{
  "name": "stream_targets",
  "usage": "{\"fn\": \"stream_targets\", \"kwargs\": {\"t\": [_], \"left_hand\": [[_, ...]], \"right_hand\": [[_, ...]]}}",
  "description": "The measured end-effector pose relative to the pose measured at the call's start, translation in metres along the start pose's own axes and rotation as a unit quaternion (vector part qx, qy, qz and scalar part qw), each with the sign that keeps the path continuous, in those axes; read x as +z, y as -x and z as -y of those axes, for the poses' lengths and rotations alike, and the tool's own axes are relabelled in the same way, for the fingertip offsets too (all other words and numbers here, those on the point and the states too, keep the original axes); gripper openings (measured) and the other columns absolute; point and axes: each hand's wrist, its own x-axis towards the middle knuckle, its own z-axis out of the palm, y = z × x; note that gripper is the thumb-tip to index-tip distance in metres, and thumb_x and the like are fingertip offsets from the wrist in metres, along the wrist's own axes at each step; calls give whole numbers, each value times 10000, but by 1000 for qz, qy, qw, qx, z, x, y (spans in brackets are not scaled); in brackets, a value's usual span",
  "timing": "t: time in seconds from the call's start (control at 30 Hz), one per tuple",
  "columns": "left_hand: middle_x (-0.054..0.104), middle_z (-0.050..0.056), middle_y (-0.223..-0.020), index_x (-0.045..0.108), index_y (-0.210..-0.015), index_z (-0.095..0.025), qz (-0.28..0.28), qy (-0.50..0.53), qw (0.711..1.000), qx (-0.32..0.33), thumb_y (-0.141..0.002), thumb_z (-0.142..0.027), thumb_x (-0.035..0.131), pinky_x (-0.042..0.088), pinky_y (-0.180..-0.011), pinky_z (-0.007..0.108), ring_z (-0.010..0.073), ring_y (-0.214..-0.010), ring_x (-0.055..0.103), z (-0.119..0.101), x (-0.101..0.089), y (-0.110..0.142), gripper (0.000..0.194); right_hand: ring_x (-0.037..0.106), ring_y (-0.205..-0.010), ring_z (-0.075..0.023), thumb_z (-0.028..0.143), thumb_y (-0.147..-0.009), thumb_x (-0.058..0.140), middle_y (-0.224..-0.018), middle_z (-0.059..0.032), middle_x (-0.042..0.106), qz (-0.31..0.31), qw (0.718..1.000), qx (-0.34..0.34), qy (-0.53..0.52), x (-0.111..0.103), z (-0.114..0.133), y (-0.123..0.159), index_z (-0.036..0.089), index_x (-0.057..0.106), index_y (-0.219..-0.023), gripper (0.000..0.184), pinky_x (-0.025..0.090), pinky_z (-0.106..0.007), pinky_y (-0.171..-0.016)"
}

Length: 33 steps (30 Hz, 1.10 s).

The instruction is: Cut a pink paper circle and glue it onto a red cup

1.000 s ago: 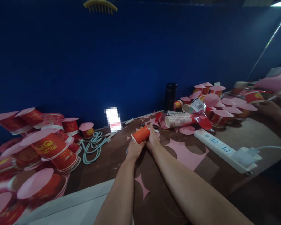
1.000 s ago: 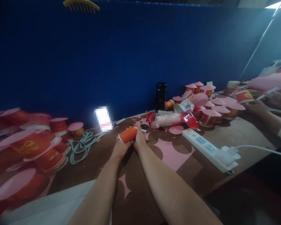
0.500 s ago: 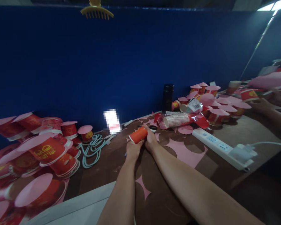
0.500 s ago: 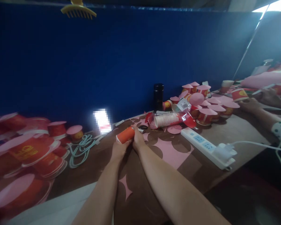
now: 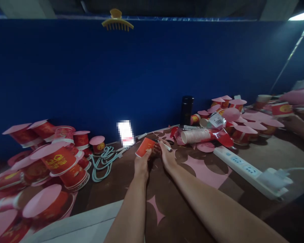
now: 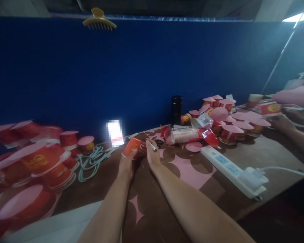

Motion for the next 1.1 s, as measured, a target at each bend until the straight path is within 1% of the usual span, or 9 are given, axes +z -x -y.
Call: {"fn": "stream_targets", "kwargs": {"t": [0.03, 0.13, 0.23, 0.3, 0.47, 0.6, 0.77, 0.93, 1.1], "left_hand": [[688, 33, -853, 651, -972, -164, -4, 47, 999, -2, -595, -273, 775, 490, -780, 320, 159, -746, 645, 0, -1, -2, 412], [685, 37, -868, 646, -928, -160, 3, 148, 989, -16, -627, -241, 753, 486, -821, 313, 147, -784, 644, -2, -2, -5, 329], [687, 49, -884, 647, -905, -150, 9, 201, 979, -35, -660, -199, 721, 478, -859, 288, 143, -823, 643, -4, -3, -5, 260], [686, 45, -867, 645, -887, -144, 3, 225, 973, -46, -675, -167, 695, 480, -846, 260, 131, -807, 642, -4, -3, -6, 219], [689, 52, -839, 637, -879, -123, -19, 262, 962, -70, -702, -95, 642, 499, -790, 234, 124, -760, 647, -6, -2, -5, 179], [695, 78, -862, 628, -912, -104, 6, 256, 962, -100, -726, -95, 624, 509, -791, 246, 136, -775, 653, -4, -2, -4, 187], [689, 55, -868, 626, -951, -129, 28, 239, 966, -89, -706, -100, 642, 493, -845, 263, 141, -830, 651, 2, -5, -5, 247], [681, 52, -872, 635, -904, -118, 45, 223, 971, -76, -693, -112, 667, 472, -861, 265, 134, -809, 643, 6, -6, -5, 214], [675, 35, -836, 640, -867, -130, 52, 208, 975, -65, -676, -117, 680, 462, -846, 269, 133, -790, 635, 8, -5, -5, 196]], "right_hand": [[628, -714, -160, 378, -755, 644, -796, -1, 668, 10, 994, -73, 79, -1, 2, 3, 223, 586, -1004, 299, 516, -312, -712], [617, -842, -169, 325, -856, 535, -956, -47, 658, 58, 937, -242, 246, -2, 5, 11, 218, 589, -1069, 245, 487, -341, -816], [587, -974, -188, 257, -890, 486, -1061, -71, 636, 85, 875, -343, 331, -1, 5, 17, 228, 593, -1102, 240, 449, -385, -910], [568, -1015, -194, 227, -888, 493, -1086, -72, 629, 103, 844, -384, 360, 0, 5, 18, 243, 591, -1126, 258, 438, -402, -935], [566, -1018, -198, 204, -893, 488, -1112, -78, 620, 125, 819, -412, 380, -1, 10, 19, 253, 559, -1186, 305, 469, -402, -907], [574, -1014, -204, 206, -899, 475, -1095, -77, 631, 132, 799, -422, 408, -1, 12, 19, 237, 558, -1167, 282, 455, -407, -921], [594, -954, -202, 212, -885, 500, -1019, -71, 660, 125, 758, -460, 446, 0, 13, 17, 211, 563, -1110, 233, 450, -386, -863], [598, -942, -186, 196, -881, 508, -1006, -57, 670, 124, 744, -467, 462, 0, 15, 19, 205, 573, -1084, 213, 419, -377, -887], [600, -919, -176, 187, -875, 514, -985, -48, 677, 123, 742, -472, 459, -1, 16, 19, 206, 583, -1069, 207, 409, -371, -894]]}}
